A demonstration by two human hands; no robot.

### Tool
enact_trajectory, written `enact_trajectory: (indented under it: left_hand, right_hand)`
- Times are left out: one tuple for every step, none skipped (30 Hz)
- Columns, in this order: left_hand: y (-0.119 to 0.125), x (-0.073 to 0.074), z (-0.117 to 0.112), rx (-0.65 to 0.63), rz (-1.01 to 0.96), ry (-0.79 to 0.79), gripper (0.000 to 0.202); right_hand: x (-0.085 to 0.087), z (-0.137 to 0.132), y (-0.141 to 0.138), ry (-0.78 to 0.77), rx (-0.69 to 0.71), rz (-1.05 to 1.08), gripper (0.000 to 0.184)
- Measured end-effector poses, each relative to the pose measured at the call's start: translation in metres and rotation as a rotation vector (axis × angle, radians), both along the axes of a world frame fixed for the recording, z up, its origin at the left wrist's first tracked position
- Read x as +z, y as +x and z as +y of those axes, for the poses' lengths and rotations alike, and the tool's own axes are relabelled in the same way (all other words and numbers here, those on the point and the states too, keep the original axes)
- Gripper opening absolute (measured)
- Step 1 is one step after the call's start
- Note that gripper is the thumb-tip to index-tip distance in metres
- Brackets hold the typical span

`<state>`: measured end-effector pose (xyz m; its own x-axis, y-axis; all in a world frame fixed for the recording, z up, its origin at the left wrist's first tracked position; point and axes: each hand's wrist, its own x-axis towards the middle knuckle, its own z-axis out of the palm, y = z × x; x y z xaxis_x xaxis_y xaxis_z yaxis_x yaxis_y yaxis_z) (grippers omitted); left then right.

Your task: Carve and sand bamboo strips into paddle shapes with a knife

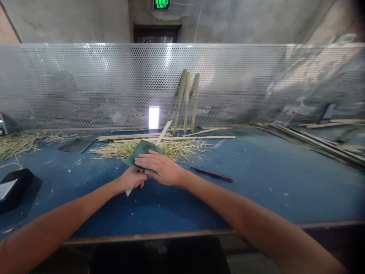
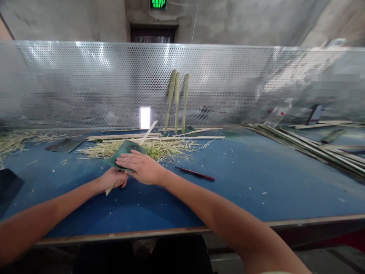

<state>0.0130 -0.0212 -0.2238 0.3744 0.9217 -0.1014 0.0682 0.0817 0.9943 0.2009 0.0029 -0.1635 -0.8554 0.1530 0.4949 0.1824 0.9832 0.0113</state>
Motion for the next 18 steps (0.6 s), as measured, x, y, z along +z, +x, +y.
enact_trajectory:
  left_hand:
    - [0.0, 0.001, 0.0, -0.017, 0.008, 0.007, 0.028]
    - [0.0, 0.003, 0.0, -0.035, 0.014, 0.017, 0.025]
    - [0.001, 0.005, -0.001, -0.054, 0.015, 0.026, 0.023]
    - [0.001, 0.007, -0.001, -0.073, 0.012, 0.035, 0.021]
    - [0.001, 0.009, -0.002, -0.092, 0.007, 0.044, 0.021]
    - [0.002, 0.011, -0.004, -0.108, 0.0, 0.053, 0.022]
    - [0.001, 0.012, -0.005, -0.124, -0.006, 0.061, 0.024]
    - [0.001, 0.013, -0.006, -0.137, -0.012, 0.067, 0.026]
    - [0.001, 0.014, -0.007, -0.147, -0.017, 0.071, 0.027]
    - [0.0, 0.014, -0.007, -0.154, -0.021, 0.075, 0.028]
    - [0.0, 0.013, -0.007, -0.156, -0.024, 0.077, 0.028]
    - [-0.001, 0.012, -0.006, -0.151, -0.027, 0.081, 0.028]
    - [-0.002, 0.011, -0.006, -0.141, -0.029, 0.086, 0.027]
    - [-0.002, 0.01, -0.005, -0.127, -0.03, 0.092, 0.026]
    - [-0.003, 0.009, -0.004, -0.113, -0.028, 0.099, 0.025]
    - [-0.003, 0.008, -0.003, -0.102, -0.025, 0.105, 0.024]
    - [-0.003, 0.007, -0.003, -0.095, -0.02, 0.111, 0.023]
    - [-0.004, 0.007, -0.002, -0.094, -0.014, 0.114, 0.022]
  right_hand:
    - [0.002, 0.007, 0.005, 0.012, -0.022, 0.005, 0.043]
    - [0.003, 0.017, 0.011, 0.024, -0.061, 0.015, 0.043]
    - [0.005, 0.027, 0.018, 0.036, -0.117, 0.036, 0.042]
    - [0.007, 0.039, 0.025, 0.046, -0.185, 0.061, 0.041]
    - [0.008, 0.05, 0.032, 0.055, -0.256, 0.094, 0.04]
    - [0.009, 0.059, 0.038, 0.059, -0.323, 0.142, 0.04]
    - [0.009, 0.065, 0.042, 0.055, -0.381, 0.191, 0.04]
    - [0.009, 0.068, 0.044, 0.048, -0.433, 0.252, 0.04]
    - [0.008, 0.068, 0.044, 0.033, -0.475, 0.304, 0.041]
    - [0.008, 0.063, 0.042, 0.01, -0.495, 0.331, 0.041]
    - [0.007, 0.055, 0.037, -0.016, -0.487, 0.328, 0.041]
    - [0.006, 0.045, 0.031, -0.049, -0.455, 0.287, 0.041]
    - [0.006, 0.033, 0.025, -0.08, -0.372, 0.195, 0.041]
    - [0.006, 0.021, 0.018, -0.101, -0.273, 0.102, 0.042]
    - [0.007, 0.01, 0.012, -0.113, -0.208, 0.054, 0.043]
    - [0.008, 0.002, 0.008, -0.119, -0.158, 0.02, 0.044]
    - [0.009, -0.005, 0.005, -0.122, -0.125, 0.002, 0.045]
    - [0.011, -0.008, 0.003, -0.122, -0.109, -0.004, 0.045]
